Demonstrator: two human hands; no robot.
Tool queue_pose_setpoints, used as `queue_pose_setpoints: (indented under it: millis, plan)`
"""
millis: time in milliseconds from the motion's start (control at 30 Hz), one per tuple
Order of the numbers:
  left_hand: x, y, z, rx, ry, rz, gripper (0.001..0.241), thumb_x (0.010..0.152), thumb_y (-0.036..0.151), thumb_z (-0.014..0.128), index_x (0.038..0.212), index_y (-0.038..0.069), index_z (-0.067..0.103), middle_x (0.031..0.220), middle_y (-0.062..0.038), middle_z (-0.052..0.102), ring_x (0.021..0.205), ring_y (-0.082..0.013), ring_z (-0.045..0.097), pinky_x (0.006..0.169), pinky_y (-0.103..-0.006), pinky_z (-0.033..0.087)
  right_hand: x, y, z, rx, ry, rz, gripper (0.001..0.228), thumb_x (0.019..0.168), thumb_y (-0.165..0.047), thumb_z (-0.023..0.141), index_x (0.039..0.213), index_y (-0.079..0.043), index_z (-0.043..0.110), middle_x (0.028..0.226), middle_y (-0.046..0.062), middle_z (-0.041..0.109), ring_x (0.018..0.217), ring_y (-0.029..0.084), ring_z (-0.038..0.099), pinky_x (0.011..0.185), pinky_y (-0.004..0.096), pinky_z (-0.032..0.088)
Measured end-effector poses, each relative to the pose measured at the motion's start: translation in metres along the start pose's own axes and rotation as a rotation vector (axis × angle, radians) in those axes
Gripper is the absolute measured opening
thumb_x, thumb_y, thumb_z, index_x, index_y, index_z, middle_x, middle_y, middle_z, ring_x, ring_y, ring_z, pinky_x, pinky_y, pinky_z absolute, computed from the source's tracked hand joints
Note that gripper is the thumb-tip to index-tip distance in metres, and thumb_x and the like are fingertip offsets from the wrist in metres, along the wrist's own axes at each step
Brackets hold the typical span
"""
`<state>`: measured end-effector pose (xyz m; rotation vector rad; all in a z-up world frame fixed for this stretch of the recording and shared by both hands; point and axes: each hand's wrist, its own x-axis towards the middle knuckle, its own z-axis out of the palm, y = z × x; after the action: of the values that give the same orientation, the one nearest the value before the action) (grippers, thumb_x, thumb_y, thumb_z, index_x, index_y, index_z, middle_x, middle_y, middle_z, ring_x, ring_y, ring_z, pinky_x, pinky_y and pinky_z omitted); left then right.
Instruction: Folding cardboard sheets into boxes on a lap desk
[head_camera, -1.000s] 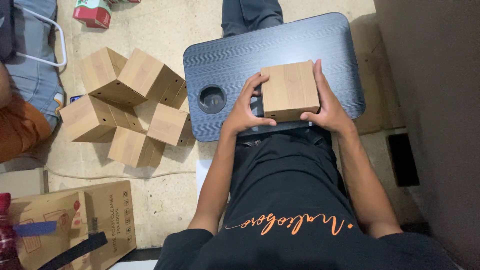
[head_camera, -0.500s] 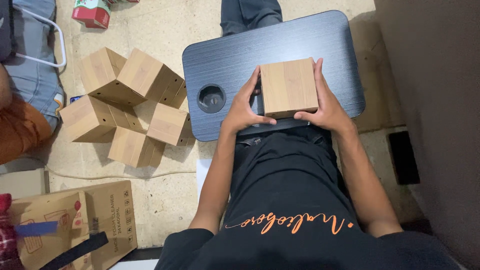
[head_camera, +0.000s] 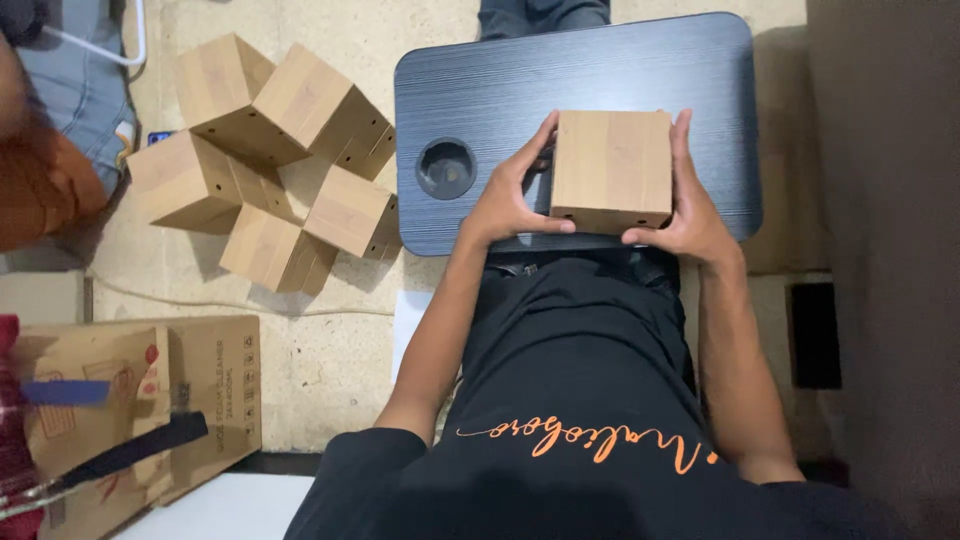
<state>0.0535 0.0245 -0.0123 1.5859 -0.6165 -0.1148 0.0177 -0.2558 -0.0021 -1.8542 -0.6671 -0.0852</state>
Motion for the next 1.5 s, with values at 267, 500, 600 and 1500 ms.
queue_pose_setpoints:
  millis: [267,500,600,1500]
  plan:
    - [-0.005,0.009,-0.01,-0.125,-0.017,0.018,0.127,0.071,0.034,0.102,0.166,0.021,0.02,0.168,-0.011,0.033,0.155,-0.0256,0.035,0.121,-0.0419,0.042,0.0,-0.016,-0.003,0.13,-0.054,0.04,0.141,0.066,-0.025,0.088,0.162,-0.022,-0.016,0.169,0.024,0.015,0.156,0.042,0.021,0.128,0.055,0.017]
    - [-0.004,-0.013,-0.002,-0.075,0.163,0.117,0.078,0.081,0.023,0.095,0.148,0.011,0.055,0.149,-0.009,0.055,0.135,-0.0284,0.057,0.109,-0.0451,0.051,-0.003,0.003,0.014,0.187,0.211,-0.034,0.155,0.052,-0.002,0.102,0.166,-0.01,-0.002,0.165,0.023,0.026,0.151,0.04,0.032,0.126,0.056,0.027]
    - [-0.006,-0.011,-0.001,0.112,0.335,0.154,0.055,0.092,0.026,0.083,0.14,0.011,0.062,0.137,-0.007,0.063,0.124,-0.0248,0.065,0.102,-0.0409,0.054,0.001,0.0,0.027,0.09,0.326,-0.055,0.154,0.052,-0.012,0.108,0.166,-0.007,0.005,0.153,0.021,0.024,0.137,0.044,0.039,0.111,0.064,0.043]
    - [0.017,0.13,0.008,1.068,0.026,-0.644,0.102,0.088,0.068,0.066,0.163,0.017,0.018,0.169,-0.013,0.002,0.156,-0.0388,0.006,0.114,-0.0771,0.005,0.008,-0.026,0.033,0.163,-0.055,-0.074,0.039,0.098,-0.017,0.065,0.134,-0.001,0.062,0.138,0.02,0.064,0.133,0.033,0.061,0.116,0.044,0.045]
